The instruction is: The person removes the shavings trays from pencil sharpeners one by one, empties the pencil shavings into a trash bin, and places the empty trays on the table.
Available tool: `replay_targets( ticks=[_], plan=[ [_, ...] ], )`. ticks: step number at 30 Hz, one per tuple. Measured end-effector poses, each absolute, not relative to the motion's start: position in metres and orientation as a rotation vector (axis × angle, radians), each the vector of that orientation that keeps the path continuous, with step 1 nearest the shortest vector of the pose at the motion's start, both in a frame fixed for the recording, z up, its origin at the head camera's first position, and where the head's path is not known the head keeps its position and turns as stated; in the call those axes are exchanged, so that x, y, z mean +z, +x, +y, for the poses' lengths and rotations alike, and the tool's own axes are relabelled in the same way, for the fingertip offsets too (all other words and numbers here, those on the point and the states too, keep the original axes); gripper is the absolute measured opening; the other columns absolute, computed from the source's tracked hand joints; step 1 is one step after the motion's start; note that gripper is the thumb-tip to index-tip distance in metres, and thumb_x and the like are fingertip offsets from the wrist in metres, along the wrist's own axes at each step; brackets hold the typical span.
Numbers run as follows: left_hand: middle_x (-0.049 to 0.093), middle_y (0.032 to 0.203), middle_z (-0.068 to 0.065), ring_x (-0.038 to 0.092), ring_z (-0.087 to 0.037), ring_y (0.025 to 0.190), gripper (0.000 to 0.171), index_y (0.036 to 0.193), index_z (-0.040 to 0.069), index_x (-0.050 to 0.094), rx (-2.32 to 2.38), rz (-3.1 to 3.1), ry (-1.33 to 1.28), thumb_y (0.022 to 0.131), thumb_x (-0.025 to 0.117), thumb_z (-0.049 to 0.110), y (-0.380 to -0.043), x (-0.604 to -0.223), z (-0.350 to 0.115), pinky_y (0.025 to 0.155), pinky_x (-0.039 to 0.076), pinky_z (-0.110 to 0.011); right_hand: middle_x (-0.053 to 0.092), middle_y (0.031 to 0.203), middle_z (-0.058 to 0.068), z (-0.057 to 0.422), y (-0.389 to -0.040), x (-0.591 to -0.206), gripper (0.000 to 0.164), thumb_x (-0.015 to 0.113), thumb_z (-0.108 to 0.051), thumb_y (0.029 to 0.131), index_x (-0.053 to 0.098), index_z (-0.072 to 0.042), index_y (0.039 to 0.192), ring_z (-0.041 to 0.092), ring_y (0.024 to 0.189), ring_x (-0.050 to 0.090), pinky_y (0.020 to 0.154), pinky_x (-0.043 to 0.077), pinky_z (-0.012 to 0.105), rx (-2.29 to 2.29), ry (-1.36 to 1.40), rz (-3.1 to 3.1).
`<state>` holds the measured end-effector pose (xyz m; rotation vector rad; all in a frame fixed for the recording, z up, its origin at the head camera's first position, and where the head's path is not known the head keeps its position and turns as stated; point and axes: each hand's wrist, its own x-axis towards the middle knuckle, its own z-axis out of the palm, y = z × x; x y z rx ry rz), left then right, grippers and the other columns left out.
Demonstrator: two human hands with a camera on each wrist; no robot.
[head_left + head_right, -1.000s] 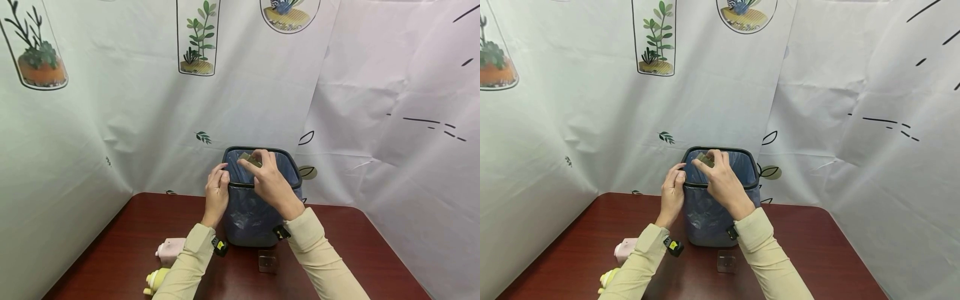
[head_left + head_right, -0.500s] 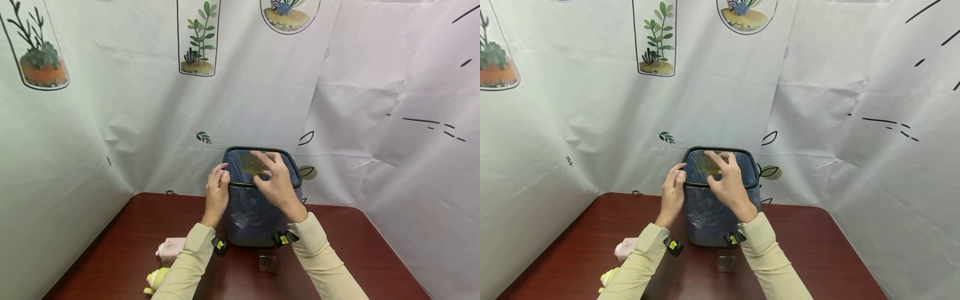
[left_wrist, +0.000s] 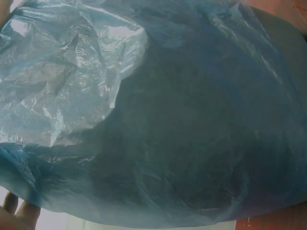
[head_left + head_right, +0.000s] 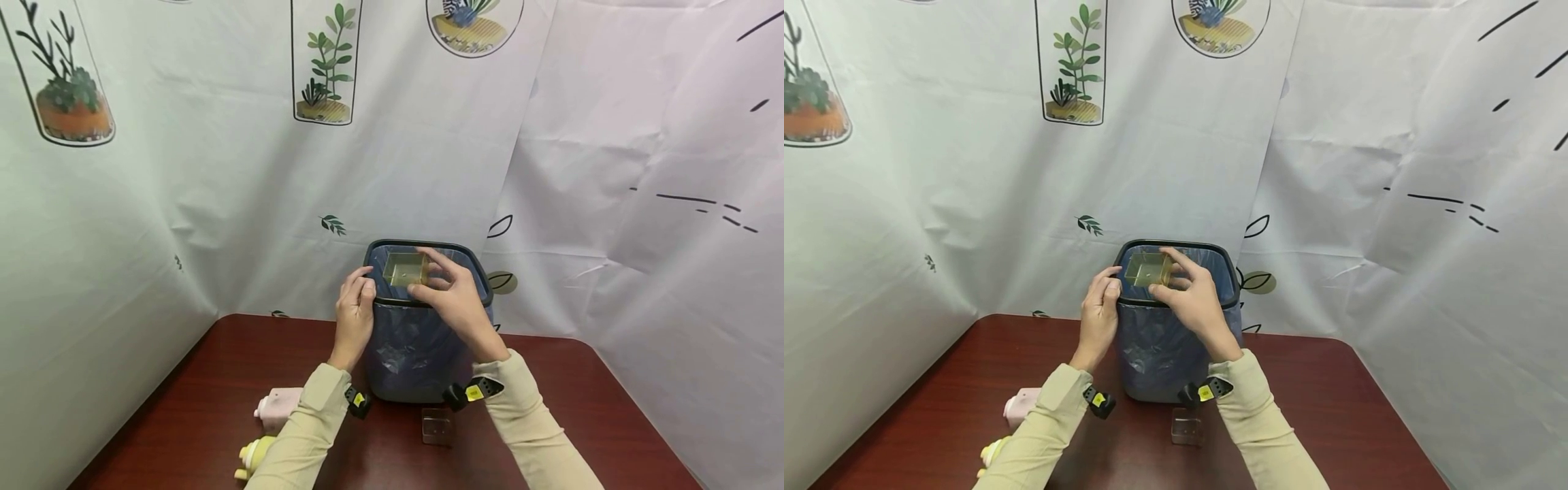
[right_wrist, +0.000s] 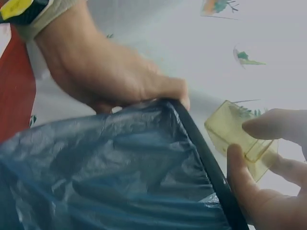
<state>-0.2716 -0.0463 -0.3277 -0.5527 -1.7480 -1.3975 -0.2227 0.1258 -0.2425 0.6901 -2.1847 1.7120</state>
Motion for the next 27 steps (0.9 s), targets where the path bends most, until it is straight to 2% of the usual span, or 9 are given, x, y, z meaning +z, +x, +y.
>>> replay_targets(
  ticks=[4, 11, 19, 27],
  plan=[
    [0.051, 0.129, -0.01, 0.044, -0.024, 0.118, 0.017, 0.082, 0.006, 0.057, -1.385, -1.751, -0.556, 0.095, 0.046, 0.011, -0.272, -0.329, -0.047, 0.095, 0.033, -0.046, 0.054, 0.114, 0.013, 0.126, -0.219, -0.242, 0.056, 0.07, -0.015, 0.08, 0.05, -0.029, 0.13, 0.024, 0.099, 0.063, 0.078, 0.051, 0.038, 1.836, 0.68, -2.194],
    [0.051, 0.129, -0.008, 0.044, -0.021, 0.117, 0.024, 0.084, 0.011, 0.055, -1.362, -1.785, -0.544, 0.098, 0.042, 0.026, -0.272, -0.329, -0.047, 0.092, 0.035, -0.045, 0.053, 0.115, 0.017, 0.124, -0.208, -0.247, 0.056, 0.069, -0.011, 0.08, 0.05, -0.025, 0.13, 0.026, 0.098, 0.063, 0.081, 0.049, 0.039, 1.955, 0.745, -2.147],
    [0.052, 0.128, -0.008, 0.044, -0.022, 0.117, 0.027, 0.086, 0.011, 0.057, -1.361, -1.784, -0.537, 0.098, 0.042, 0.03, -0.272, -0.328, -0.046, 0.093, 0.035, -0.046, 0.052, 0.115, 0.015, 0.122, -0.194, -0.255, 0.057, 0.071, -0.013, 0.079, 0.05, -0.028, 0.13, 0.025, 0.095, 0.064, 0.079, 0.051, 0.038, 1.963, 0.741, -2.123],
    [0.052, 0.128, -0.005, 0.045, -0.022, 0.117, 0.027, 0.085, 0.01, 0.057, -1.355, -1.78, -0.529, 0.098, 0.042, 0.029, -0.271, -0.328, -0.046, 0.095, 0.034, -0.047, 0.052, 0.116, 0.018, 0.123, -0.19, -0.267, 0.057, 0.069, -0.008, 0.08, 0.049, -0.024, 0.131, 0.029, 0.095, 0.063, 0.08, 0.05, 0.037, 2.044, 0.772, -2.11]
  ],
)
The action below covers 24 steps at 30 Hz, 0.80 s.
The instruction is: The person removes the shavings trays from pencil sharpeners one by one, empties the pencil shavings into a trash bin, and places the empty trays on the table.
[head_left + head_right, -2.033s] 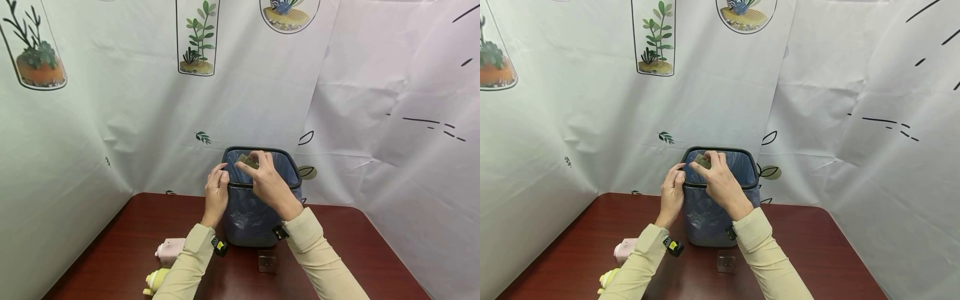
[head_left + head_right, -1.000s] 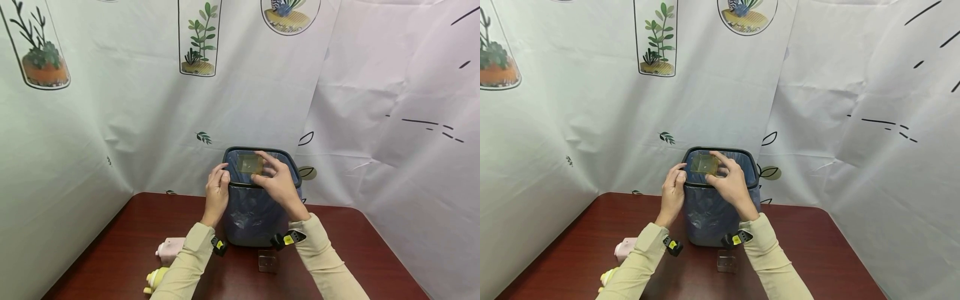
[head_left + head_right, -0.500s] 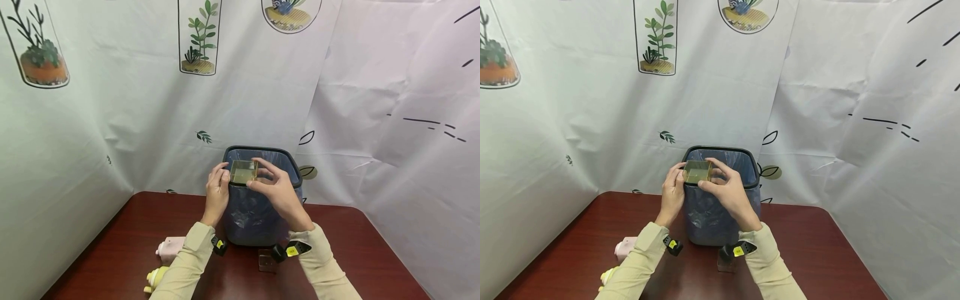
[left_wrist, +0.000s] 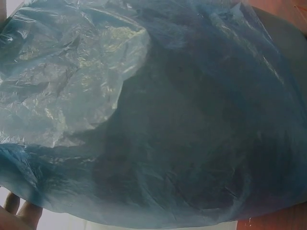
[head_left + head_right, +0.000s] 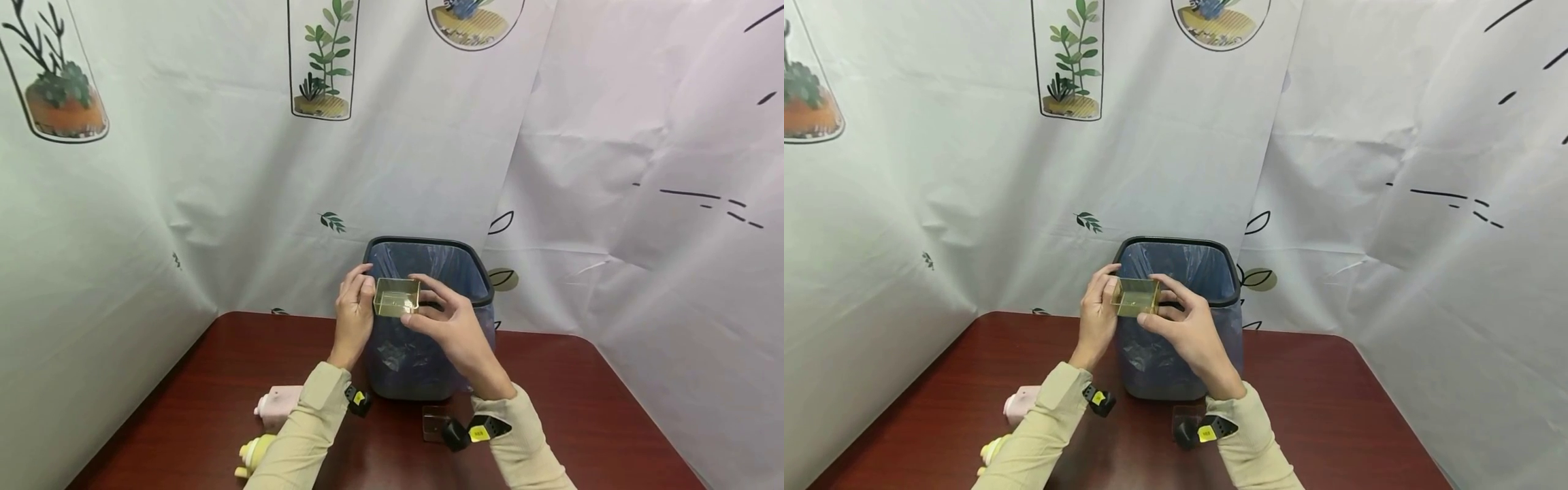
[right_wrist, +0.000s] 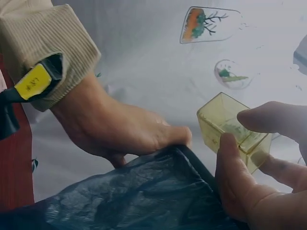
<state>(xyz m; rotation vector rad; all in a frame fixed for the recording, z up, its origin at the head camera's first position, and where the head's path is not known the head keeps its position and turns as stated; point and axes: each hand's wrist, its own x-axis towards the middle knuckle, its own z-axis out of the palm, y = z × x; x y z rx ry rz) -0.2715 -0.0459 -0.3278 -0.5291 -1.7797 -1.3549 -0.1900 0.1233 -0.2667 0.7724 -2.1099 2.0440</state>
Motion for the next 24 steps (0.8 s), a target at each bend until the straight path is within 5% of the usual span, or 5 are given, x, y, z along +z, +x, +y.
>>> replay_targets(
  ticks=[9, 24],
  plan=[
    [0.053, 0.126, -0.012, 0.046, -0.023, 0.115, 0.028, 0.082, 0.009, 0.055, -1.352, -1.764, -0.54, 0.098, 0.042, 0.028, -0.272, -0.329, -0.046, 0.092, 0.035, -0.046, 0.05, 0.118, 0.018, 0.125, -0.18, -0.278, 0.058, 0.07, -0.007, 0.079, 0.049, -0.023, 0.131, 0.027, 0.096, 0.063, 0.079, 0.05, 0.037, 2.12, 0.703, -2.096],
    [0.053, 0.127, -0.005, 0.047, -0.023, 0.114, 0.028, 0.083, 0.004, 0.056, -1.326, -1.764, -0.542, 0.097, 0.043, 0.025, -0.274, -0.328, -0.046, 0.091, 0.035, -0.044, 0.051, 0.117, 0.019, 0.125, -0.176, -0.31, 0.059, 0.069, -0.004, 0.078, 0.047, -0.016, 0.132, 0.024, 0.093, 0.064, 0.077, 0.05, 0.034, 2.185, 0.673, -2.085]
  ],
)
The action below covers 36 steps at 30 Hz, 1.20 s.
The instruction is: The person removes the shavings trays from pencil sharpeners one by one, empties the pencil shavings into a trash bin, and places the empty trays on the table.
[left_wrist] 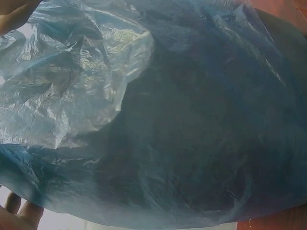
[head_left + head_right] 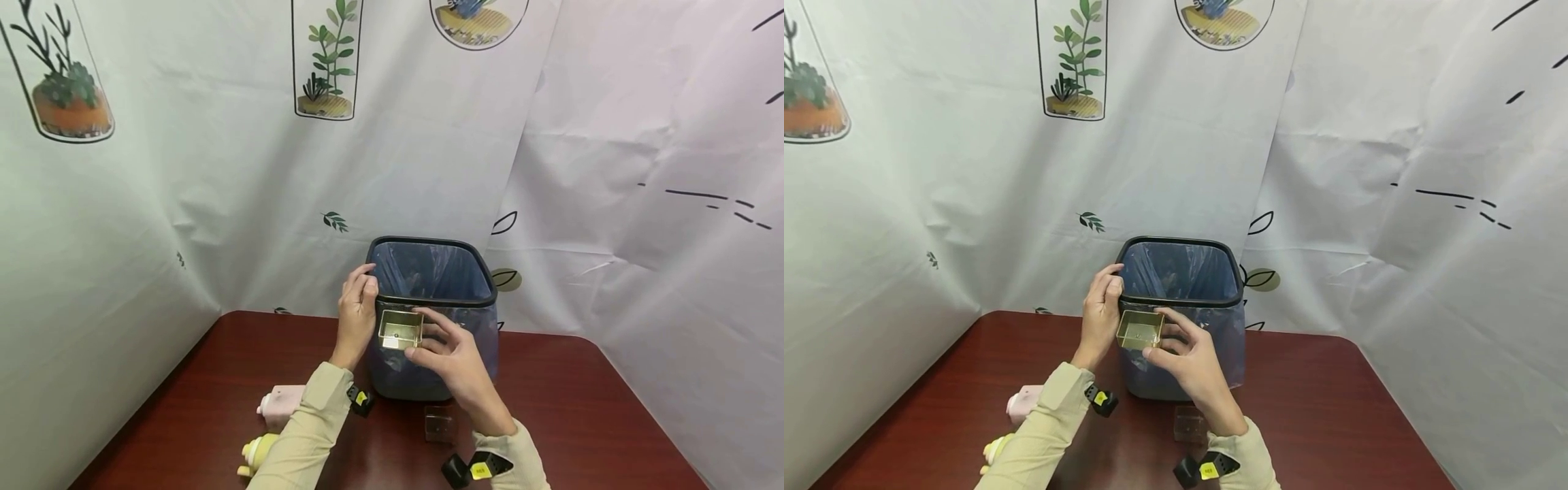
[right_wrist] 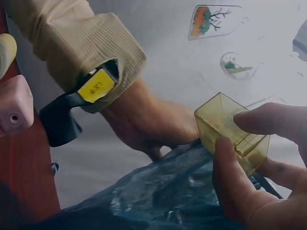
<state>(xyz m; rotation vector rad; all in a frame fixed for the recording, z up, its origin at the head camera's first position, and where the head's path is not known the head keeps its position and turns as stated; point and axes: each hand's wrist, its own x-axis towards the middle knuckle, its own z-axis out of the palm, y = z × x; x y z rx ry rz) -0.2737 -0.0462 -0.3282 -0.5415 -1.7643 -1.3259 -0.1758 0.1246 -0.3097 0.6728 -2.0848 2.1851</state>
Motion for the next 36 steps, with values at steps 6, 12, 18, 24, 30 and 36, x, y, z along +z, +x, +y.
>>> replay_targets(
  ticks=[6, 12, 18, 24, 30, 36],
  plan=[
    [0.053, 0.127, -0.005, 0.046, -0.023, 0.115, 0.025, 0.084, 0.006, 0.057, -1.329, -1.766, -0.539, 0.097, 0.043, 0.023, -0.274, -0.327, -0.047, 0.092, 0.035, -0.044, 0.051, 0.115, 0.021, 0.123, -0.177, -0.318, 0.06, 0.069, -0.003, 0.077, 0.047, -0.013, 0.132, 0.022, 0.089, 0.064, 0.077, 0.051, 0.034, 2.213, 0.67, -2.096],
    [0.053, 0.127, -0.006, 0.046, -0.023, 0.116, 0.02, 0.084, 0.006, 0.057, -1.334, -1.762, -0.552, 0.096, 0.045, 0.016, -0.274, -0.327, -0.047, 0.092, 0.035, -0.044, 0.051, 0.115, 0.024, 0.122, -0.176, -0.326, 0.06, 0.069, -0.003, 0.077, 0.046, -0.01, 0.132, 0.021, 0.088, 0.064, 0.076, 0.051, 0.033, 2.223, 0.656, -2.119],
    [0.052, 0.128, -0.012, 0.045, -0.029, 0.117, 0.013, 0.083, 0.008, 0.056, -1.365, -1.751, -0.559, 0.093, 0.047, 0.006, -0.274, -0.327, -0.045, 0.093, 0.033, -0.048, 0.05, 0.116, 0.025, 0.123, -0.177, -0.335, 0.06, 0.069, -0.002, 0.077, 0.045, -0.01, 0.132, 0.022, 0.092, 0.063, 0.076, 0.05, 0.032, 2.247, 0.628, -2.133],
    [0.051, 0.127, -0.019, 0.043, -0.034, 0.118, 0.014, 0.081, 0.006, 0.054, -1.39, -1.769, -0.544, 0.091, 0.047, -0.001, -0.271, -0.325, -0.044, 0.093, 0.032, -0.051, 0.05, 0.116, 0.026, 0.124, -0.18, -0.34, 0.059, 0.069, -0.002, 0.077, 0.046, -0.009, 0.131, 0.022, 0.091, 0.063, 0.076, 0.05, 0.032, 2.257, 0.617, -2.149],
    [0.051, 0.125, -0.023, 0.043, -0.037, 0.118, 0.014, 0.081, 0.002, 0.053, -1.399, -1.774, -0.542, 0.092, 0.044, 0.0, -0.249, -0.308, -0.04, 0.094, 0.032, -0.051, 0.05, 0.116, 0.026, 0.127, -0.184, -0.344, 0.057, 0.07, -0.003, 0.077, 0.047, -0.008, 0.13, 0.022, 0.092, 0.063, 0.076, 0.05, 0.033, 2.262, 0.597, -2.201],
    [0.05, 0.126, -0.021, 0.043, -0.036, 0.118, 0.015, 0.082, 0.001, 0.052, -1.393, -1.78, -0.546, 0.094, 0.044, 0.006, -0.243, -0.303, -0.04, 0.093, 0.033, -0.05, 0.051, 0.115, 0.024, 0.13, -0.188, -0.347, 0.057, 0.071, -0.005, 0.076, 0.048, -0.007, 0.128, 0.024, 0.093, 0.063, 0.076, 0.05, 0.034, 2.264, 0.618, -2.23]
  ],
)
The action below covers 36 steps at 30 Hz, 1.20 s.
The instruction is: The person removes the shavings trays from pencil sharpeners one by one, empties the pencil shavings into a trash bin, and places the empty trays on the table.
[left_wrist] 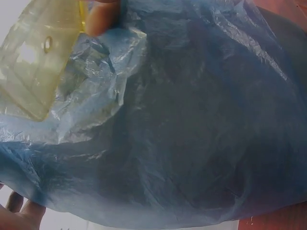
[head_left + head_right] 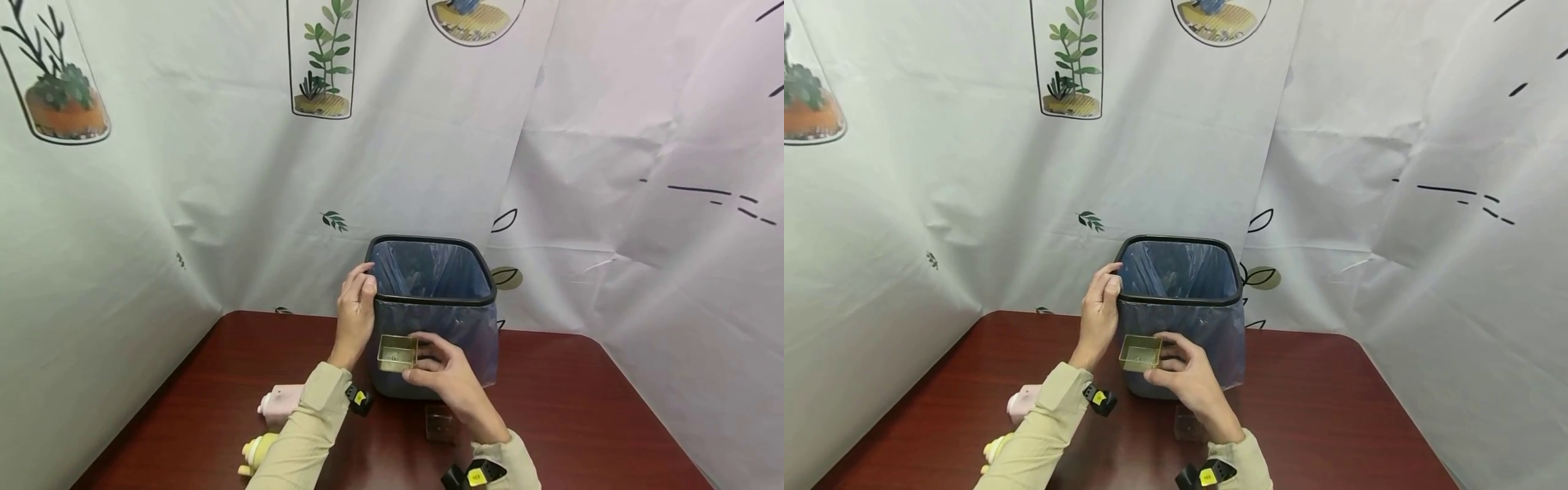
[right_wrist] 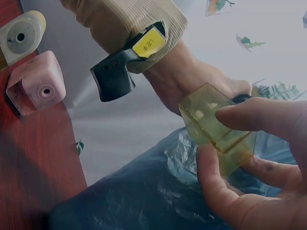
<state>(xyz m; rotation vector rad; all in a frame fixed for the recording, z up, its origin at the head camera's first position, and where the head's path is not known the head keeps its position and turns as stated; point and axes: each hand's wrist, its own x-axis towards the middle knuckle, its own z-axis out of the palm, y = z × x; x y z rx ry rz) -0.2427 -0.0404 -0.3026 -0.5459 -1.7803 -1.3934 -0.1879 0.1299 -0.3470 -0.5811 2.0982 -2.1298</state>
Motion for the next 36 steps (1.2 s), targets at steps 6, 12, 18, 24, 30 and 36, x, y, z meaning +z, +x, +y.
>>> replay_targets(
  ticks=[6, 12, 18, 24, 30, 36],
  plan=[
    [0.05, 0.125, -0.022, 0.043, -0.037, 0.119, 0.014, 0.081, 0.001, 0.052, -1.41, -1.769, -0.549, 0.092, 0.044, 0.001, -0.243, -0.302, -0.04, 0.093, 0.034, -0.049, 0.053, 0.114, 0.024, 0.133, -0.192, -0.351, 0.055, 0.071, -0.005, 0.076, 0.048, -0.004, 0.127, 0.026, 0.093, 0.064, 0.076, 0.05, 0.033, -2.079, -0.588, 2.107],
    [0.052, 0.125, -0.02, 0.044, -0.033, 0.119, 0.016, 0.08, 0.004, 0.053, -1.406, -1.76, -0.546, 0.094, 0.044, 0.005, -0.253, -0.306, -0.042, 0.095, 0.032, -0.049, 0.056, 0.108, 0.026, 0.134, -0.195, -0.353, 0.055, 0.071, -0.001, 0.074, 0.047, 0.003, 0.123, 0.022, 0.087, 0.064, 0.072, 0.05, 0.03, -1.994, -0.616, 2.128],
    [0.052, 0.128, -0.009, 0.043, -0.02, 0.122, 0.027, 0.082, 0.007, 0.054, -1.363, -1.791, -0.554, 0.098, 0.042, 0.024, -0.274, -0.325, -0.046, 0.096, 0.033, -0.045, 0.062, 0.097, 0.02, 0.135, -0.195, -0.358, 0.053, 0.071, 0.0, 0.073, 0.046, 0.005, 0.12, 0.019, 0.081, 0.063, 0.066, 0.049, 0.029, -1.871, -0.614, 2.145],
    [0.052, 0.128, -0.01, 0.042, -0.019, 0.122, 0.031, 0.082, 0.003, 0.054, -1.354, -1.796, -0.551, 0.098, 0.041, 0.027, -0.274, -0.327, -0.047, 0.095, 0.034, -0.046, 0.058, 0.098, 0.017, 0.135, -0.197, -0.364, 0.052, 0.073, -0.002, 0.071, 0.051, 0.0, 0.118, 0.017, 0.073, 0.065, 0.062, 0.049, 0.029, -1.798, -0.553, 2.183],
    [0.053, 0.128, -0.008, 0.043, -0.02, 0.122, 0.023, 0.082, 0.011, 0.055, -1.34, -1.801, -0.532, 0.097, 0.043, 0.024, -0.275, -0.327, -0.047, 0.097, 0.033, -0.047, 0.061, 0.1, 0.015, 0.136, -0.199, -0.368, 0.054, 0.078, -0.003, 0.066, 0.059, -0.003, 0.116, 0.019, 0.074, 0.065, 0.062, 0.05, 0.03, -1.673, -0.566, 2.331],
    [0.051, 0.13, -0.008, 0.042, -0.02, 0.123, 0.024, 0.082, 0.008, 0.054, -1.353, -1.804, -0.544, 0.097, 0.043, 0.023, -0.274, -0.327, -0.047, 0.098, 0.032, -0.048, 0.062, 0.099, 0.011, 0.136, -0.201, -0.37, 0.052, 0.079, -0.004, 0.063, 0.061, -0.006, 0.112, 0.02, 0.081, 0.064, 0.063, 0.05, 0.031, -1.536, -0.549, 2.396]
  ],
)
